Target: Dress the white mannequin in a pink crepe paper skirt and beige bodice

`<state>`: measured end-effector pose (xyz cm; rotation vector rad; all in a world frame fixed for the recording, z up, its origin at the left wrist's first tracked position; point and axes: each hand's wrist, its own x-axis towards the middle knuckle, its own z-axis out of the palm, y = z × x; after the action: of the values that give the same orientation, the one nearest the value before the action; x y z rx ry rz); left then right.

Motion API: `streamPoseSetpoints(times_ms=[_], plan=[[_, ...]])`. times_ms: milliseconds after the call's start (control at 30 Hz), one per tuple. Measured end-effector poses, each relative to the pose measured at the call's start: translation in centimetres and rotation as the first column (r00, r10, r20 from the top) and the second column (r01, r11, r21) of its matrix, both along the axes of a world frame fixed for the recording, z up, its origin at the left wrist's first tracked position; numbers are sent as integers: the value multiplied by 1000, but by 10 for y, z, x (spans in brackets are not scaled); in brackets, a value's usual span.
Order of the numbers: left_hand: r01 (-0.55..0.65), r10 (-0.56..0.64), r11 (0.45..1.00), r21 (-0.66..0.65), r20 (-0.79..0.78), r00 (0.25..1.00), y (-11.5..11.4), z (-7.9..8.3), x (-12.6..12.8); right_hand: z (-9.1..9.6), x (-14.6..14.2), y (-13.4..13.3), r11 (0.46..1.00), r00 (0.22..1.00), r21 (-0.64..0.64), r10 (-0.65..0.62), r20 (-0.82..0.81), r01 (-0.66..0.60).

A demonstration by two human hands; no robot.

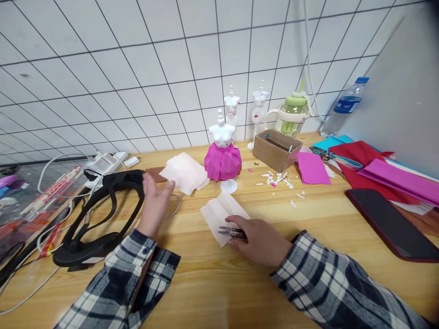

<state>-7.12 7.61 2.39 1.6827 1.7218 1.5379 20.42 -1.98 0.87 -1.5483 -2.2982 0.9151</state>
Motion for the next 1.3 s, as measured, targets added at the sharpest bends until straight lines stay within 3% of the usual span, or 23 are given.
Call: streamPoseSetpoints(times_ms=[67, 100, 133, 167, 200, 233, 300, 400, 500, 633, 700, 867, 1067, 1300], plan=[[-72, 96, 988, 136, -181, 979, -18, 2, 4, 2, 1, 2, 999, 1000, 34, -18, -10, 18], [3, 47, 983, 184, -265, 963, -28, 3, 9, 2, 3, 3, 998, 1000, 54, -25, -6, 26], [172, -108, 974, 148, -364, 925, -39, 2, 16, 3, 4, 5, 997, 1000, 71, -28, 0, 28], [363, -303, 931, 47, -459, 835, -49, 0, 25, 3, 5, 7, 996, 1000, 79, -27, 4, 27], [505, -464, 861, -65, -508, 726, -58, -2, 35, 3, 6, 8, 996, 1000, 81, -26, 2, 26], [573, -565, 803, -163, -513, 646, -65, -5, 44, 2, 7, 10, 997, 1000, 78, -28, -4, 28], [607, -660, 740, -291, -493, 567, -73, -12, 60, 0, 8, 13, 996, 998, 74, -53, -15, 54], [583, -705, 708, -399, -455, 544, -75, -20, 69, -5, 10, 16, 987, 990, 81, -140, -2, 139], [585, -738, 675, -451, -436, 516, -73, -24, 66, -8, 11, 18, 968, 972, 89, -233, -10, 233], [698, -835, 534, -477, -429, 345, -74, -20, 66, -7, 9, 16, 952, 953, 123, -292, 75, 282], [720, -854, 494, -487, -426, 298, -75, -17, 70, -6, 6, 14, 958, 949, 124, -275, 152, 258], [709, -846, 503, -494, -447, 289, -73, -13, 67, -5, 7, 13, 970, 941, 125, -232, 247, 206], [657, -780, 602, -455, -510, 362, -59, -8, 44, 0, 33, 27, 953, 891, 116, -301, 341, 278], [593, -731, 661, -459, -574, 369, -52, -5, 30, 0, 57, 38, 946, 875, 68, -319, 363, 316]])
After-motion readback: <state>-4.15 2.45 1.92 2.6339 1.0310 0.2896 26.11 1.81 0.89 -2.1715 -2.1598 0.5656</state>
